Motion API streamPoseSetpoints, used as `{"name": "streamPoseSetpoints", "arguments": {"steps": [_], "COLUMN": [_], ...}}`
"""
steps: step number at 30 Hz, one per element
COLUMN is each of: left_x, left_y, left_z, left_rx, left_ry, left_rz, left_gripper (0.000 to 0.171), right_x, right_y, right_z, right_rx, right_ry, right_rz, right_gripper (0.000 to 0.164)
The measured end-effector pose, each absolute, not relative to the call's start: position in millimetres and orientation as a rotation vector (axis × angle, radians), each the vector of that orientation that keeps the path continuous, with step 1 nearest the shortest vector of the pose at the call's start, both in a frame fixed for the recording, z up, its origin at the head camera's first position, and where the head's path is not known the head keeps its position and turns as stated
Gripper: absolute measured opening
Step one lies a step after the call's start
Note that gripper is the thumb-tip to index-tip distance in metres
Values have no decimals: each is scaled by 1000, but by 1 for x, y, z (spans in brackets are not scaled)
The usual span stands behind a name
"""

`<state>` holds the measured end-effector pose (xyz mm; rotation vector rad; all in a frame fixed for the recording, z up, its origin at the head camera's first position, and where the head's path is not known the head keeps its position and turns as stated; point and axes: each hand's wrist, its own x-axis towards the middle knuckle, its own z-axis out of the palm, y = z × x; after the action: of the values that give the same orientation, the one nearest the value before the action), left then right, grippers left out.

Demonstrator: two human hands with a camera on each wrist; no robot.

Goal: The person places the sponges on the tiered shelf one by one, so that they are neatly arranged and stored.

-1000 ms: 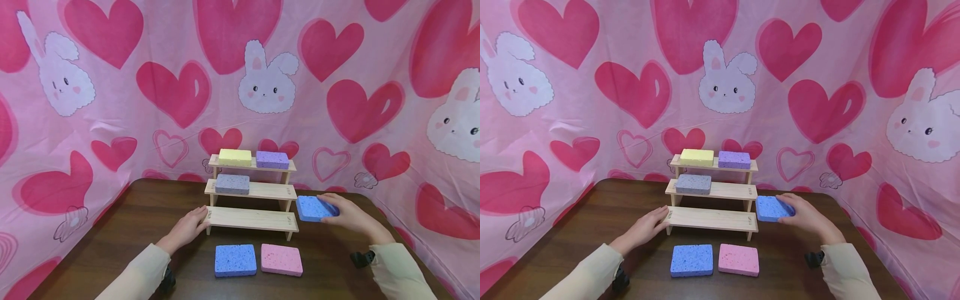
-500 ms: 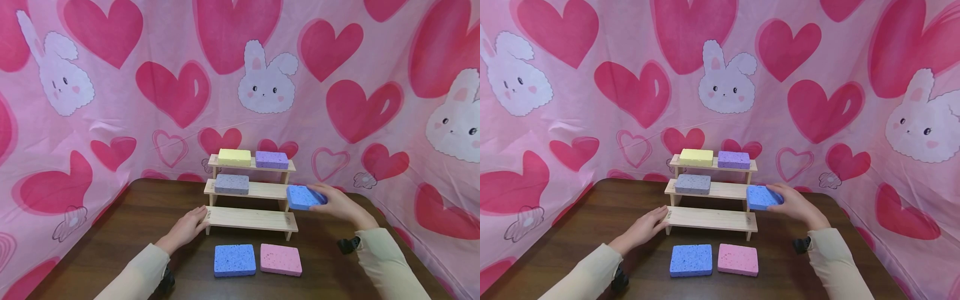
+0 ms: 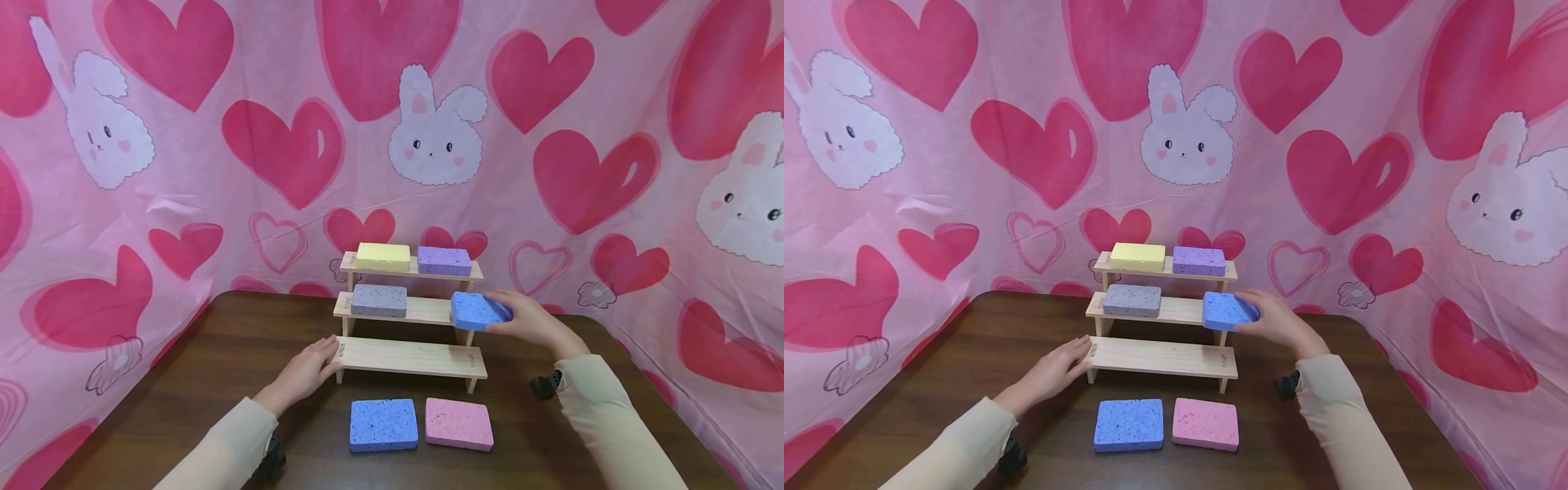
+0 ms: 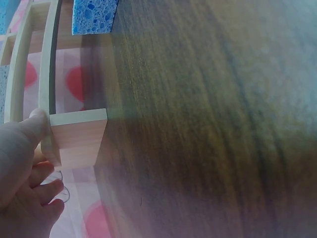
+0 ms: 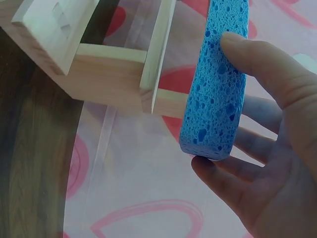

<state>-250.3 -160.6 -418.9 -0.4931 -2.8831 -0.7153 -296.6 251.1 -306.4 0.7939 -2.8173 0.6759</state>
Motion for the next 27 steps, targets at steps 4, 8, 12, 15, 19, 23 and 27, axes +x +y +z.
{"name": "streamPoseSetpoints", "arguments": {"steps": [4, 8, 12, 15, 19, 23, 27], "left_x": [-250, -250, -250, -249, -249, -250, -250], "left_y": [-161, -161, -161, -161, -161, -161, -161], "left_z": [-420, -420, -419, -418, -419, -419, -418], "left_rx": [-493, -488, -490, -488, -483, -486, -484], "left_ry": [-2885, -2889, -2891, -2894, -2898, -2898, -2900], "left_rz": [-714, -714, -724, -724, -719, -715, -717], "left_gripper": [56, 56, 56, 56, 56, 56, 57], "right_x": [-301, -307, -311, -315, -320, -323, -326], "right_y": [243, 234, 226, 219, 212, 206, 200], "right_z": [-306, -304, -303, -304, -306, -309, -312], "right_rx": [763, 749, 750, 762, 784, 808, 835], "right_ry": [-2843, -2861, -2869, -2869, -2869, -2859, -2847], "right_rz": [684, 666, 634, 620, 623, 606, 565], "right_gripper": [72, 73, 74, 73, 72, 71, 70]}}
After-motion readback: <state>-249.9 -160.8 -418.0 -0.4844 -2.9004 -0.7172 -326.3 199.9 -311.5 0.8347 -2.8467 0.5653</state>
